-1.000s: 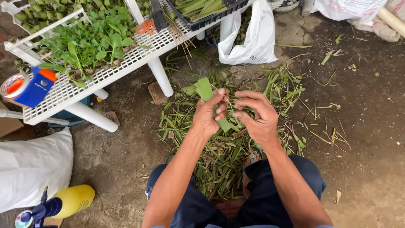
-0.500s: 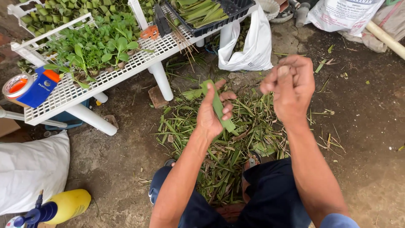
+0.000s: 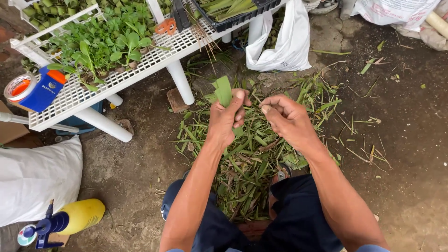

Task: Wrapping or folding long green leaves into small rectangular packets

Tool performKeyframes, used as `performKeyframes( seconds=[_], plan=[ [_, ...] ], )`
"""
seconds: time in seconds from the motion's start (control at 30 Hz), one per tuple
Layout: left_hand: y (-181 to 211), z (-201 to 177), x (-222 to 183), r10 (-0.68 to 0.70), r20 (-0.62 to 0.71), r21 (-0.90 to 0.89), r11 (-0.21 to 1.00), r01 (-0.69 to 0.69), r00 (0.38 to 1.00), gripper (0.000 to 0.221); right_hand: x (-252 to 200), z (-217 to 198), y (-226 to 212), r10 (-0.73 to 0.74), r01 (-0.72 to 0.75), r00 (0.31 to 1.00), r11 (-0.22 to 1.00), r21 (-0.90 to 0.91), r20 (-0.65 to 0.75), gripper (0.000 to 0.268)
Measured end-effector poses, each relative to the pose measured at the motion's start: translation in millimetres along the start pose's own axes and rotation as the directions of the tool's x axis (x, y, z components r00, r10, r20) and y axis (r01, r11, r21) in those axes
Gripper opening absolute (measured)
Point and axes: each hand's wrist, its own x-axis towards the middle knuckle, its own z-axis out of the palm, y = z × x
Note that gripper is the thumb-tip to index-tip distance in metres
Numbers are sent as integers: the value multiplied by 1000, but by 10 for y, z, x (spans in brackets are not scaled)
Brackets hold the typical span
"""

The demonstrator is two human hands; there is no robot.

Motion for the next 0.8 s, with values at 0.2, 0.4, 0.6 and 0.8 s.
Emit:
performKeyframes(
  seconds=[0.2,0.4,0.6,0.8],
  plan=[
    [51,142,-92,40,96,-40,999,-37,995,35,-86,-3,-147,-121,130,991,968,-216,53,20],
    [4,-202,172,-48,119,-497,862,102,992,34,-118,-26,-336,18,62,978,927,-369,208,20],
    [23,-165,162,-56,55,-516,853,77,997,43,-77,155,-625,304,-15,822,857,-515,481,15],
    [-4,51,21,-68,59,-215,973,80,996,39,-116,88,-429,159,86,862,891,-446,482,17]
  ],
)
